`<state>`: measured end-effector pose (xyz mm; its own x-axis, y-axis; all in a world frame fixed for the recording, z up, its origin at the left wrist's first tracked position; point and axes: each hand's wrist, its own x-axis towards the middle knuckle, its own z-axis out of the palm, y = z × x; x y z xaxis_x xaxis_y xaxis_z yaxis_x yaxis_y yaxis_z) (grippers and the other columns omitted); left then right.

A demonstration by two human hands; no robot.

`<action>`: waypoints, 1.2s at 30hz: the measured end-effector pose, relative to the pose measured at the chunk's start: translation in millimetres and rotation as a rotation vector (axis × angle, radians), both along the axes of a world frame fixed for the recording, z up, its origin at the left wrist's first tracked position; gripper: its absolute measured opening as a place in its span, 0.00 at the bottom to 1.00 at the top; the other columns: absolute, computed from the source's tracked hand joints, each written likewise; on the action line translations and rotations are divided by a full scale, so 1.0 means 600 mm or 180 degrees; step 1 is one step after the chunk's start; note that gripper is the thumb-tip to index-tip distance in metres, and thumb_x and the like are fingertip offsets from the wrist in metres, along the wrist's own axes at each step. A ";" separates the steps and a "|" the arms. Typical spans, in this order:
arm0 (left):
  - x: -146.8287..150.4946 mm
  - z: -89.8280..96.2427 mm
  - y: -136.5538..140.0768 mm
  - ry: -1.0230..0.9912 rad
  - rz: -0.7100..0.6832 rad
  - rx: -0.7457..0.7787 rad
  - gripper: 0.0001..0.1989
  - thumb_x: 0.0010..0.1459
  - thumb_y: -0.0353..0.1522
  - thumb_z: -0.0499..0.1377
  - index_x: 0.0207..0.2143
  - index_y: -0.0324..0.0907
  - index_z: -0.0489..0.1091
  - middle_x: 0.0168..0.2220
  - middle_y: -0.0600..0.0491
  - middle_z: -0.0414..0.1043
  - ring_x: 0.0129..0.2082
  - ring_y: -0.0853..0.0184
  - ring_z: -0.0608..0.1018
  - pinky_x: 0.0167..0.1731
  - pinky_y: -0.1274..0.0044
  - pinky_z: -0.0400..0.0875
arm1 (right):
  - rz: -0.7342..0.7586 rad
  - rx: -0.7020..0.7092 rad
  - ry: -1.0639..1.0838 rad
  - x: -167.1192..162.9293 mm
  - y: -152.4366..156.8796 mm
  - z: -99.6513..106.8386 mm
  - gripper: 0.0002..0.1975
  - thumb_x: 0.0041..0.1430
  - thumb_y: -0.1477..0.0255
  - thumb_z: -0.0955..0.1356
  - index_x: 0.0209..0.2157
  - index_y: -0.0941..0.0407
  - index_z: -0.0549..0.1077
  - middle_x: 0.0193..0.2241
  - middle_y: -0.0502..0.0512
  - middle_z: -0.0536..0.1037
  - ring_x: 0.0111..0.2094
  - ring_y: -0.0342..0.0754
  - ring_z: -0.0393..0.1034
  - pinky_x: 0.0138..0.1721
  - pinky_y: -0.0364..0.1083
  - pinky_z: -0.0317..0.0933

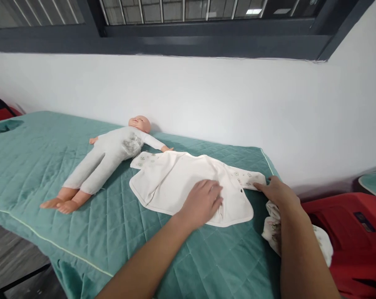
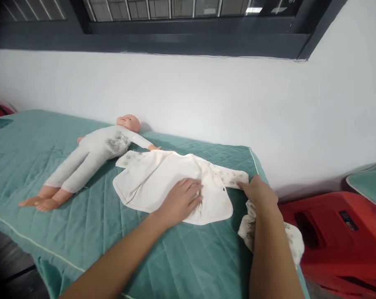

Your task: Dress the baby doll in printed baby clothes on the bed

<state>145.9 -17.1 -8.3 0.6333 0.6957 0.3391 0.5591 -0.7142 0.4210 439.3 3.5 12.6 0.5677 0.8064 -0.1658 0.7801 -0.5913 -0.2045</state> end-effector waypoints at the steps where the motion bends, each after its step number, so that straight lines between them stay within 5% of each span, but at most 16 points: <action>1: -0.006 0.000 -0.023 -0.0113 -0.0185 0.0003 0.17 0.69 0.37 0.47 0.55 0.43 0.67 0.56 0.47 0.70 0.56 0.62 0.70 0.58 0.68 0.64 | 0.0005 0.0010 -0.0018 -0.003 -0.002 0.002 0.33 0.55 0.51 0.67 0.55 0.60 0.69 0.49 0.76 0.76 0.49 0.72 0.72 0.43 0.64 0.66; 6: -0.018 -0.009 -0.099 0.0020 -0.0560 -0.0019 0.18 0.65 0.37 0.55 0.55 0.45 0.67 0.55 0.46 0.69 0.55 0.58 0.69 0.54 0.65 0.67 | 0.0081 0.0477 -0.0547 -0.038 -0.006 0.001 0.24 0.60 0.68 0.62 0.56 0.61 0.69 0.54 0.77 0.70 0.50 0.70 0.71 0.46 0.64 0.65; 10: -0.007 -0.007 -0.100 0.0390 -0.0160 0.0060 0.12 0.64 0.31 0.53 0.49 0.44 0.70 0.50 0.46 0.70 0.52 0.58 0.70 0.49 0.64 0.69 | 0.1149 0.1115 -0.0741 -0.070 0.013 -0.018 0.20 0.62 0.70 0.61 0.53 0.58 0.72 0.55 0.68 0.72 0.56 0.63 0.67 0.58 0.60 0.58; 13: 0.002 -0.005 -0.089 0.0455 0.0015 0.0089 0.08 0.65 0.31 0.53 0.41 0.43 0.72 0.43 0.48 0.71 0.46 0.59 0.72 0.44 0.65 0.70 | 0.1725 0.1033 -0.0336 -0.080 0.031 -0.038 0.20 0.63 0.69 0.60 0.53 0.59 0.72 0.54 0.65 0.74 0.56 0.57 0.67 0.60 0.53 0.58; 18: -0.001 -0.009 -0.080 -0.0262 0.0095 -0.0298 0.14 0.69 0.36 0.48 0.41 0.43 0.72 0.39 0.51 0.73 0.42 0.65 0.74 0.42 0.72 0.70 | 0.1481 0.0948 -0.0041 -0.078 0.038 -0.048 0.22 0.65 0.66 0.59 0.56 0.60 0.70 0.57 0.66 0.72 0.58 0.59 0.66 0.60 0.54 0.56; 23: -0.009 -0.012 -0.083 -0.0382 -0.0185 -0.0390 0.14 0.68 0.38 0.51 0.35 0.44 0.73 0.32 0.54 0.75 0.37 0.66 0.76 0.41 0.71 0.70 | 0.1595 0.1524 0.0336 -0.102 0.020 -0.023 0.20 0.65 0.65 0.60 0.54 0.56 0.71 0.55 0.61 0.75 0.57 0.56 0.67 0.60 0.53 0.57; 29: -0.016 -0.021 -0.081 -0.0481 0.0634 -0.0363 0.15 0.68 0.34 0.49 0.49 0.43 0.72 0.53 0.49 0.75 0.56 0.60 0.73 0.58 0.65 0.66 | 0.2185 0.1929 0.0935 -0.173 -0.001 -0.001 0.13 0.65 0.64 0.61 0.41 0.53 0.74 0.44 0.56 0.79 0.48 0.51 0.72 0.54 0.50 0.61; 33: -0.023 -0.025 -0.081 -0.0116 -0.0096 -0.0390 0.17 0.70 0.37 0.46 0.53 0.45 0.70 0.62 0.52 0.68 0.65 0.61 0.65 0.67 0.60 0.55 | 0.2188 0.1874 0.0951 -0.201 -0.012 -0.001 0.11 0.64 0.65 0.61 0.37 0.53 0.74 0.39 0.55 0.79 0.43 0.51 0.72 0.52 0.50 0.62; 36: -0.026 -0.021 -0.082 -0.0112 -0.0408 -0.0448 0.17 0.70 0.37 0.46 0.54 0.46 0.69 0.61 0.53 0.69 0.65 0.64 0.66 0.67 0.61 0.55 | 0.2127 0.1855 0.1442 -0.224 -0.029 -0.003 0.11 0.63 0.64 0.62 0.37 0.53 0.74 0.40 0.55 0.79 0.44 0.51 0.73 0.53 0.51 0.63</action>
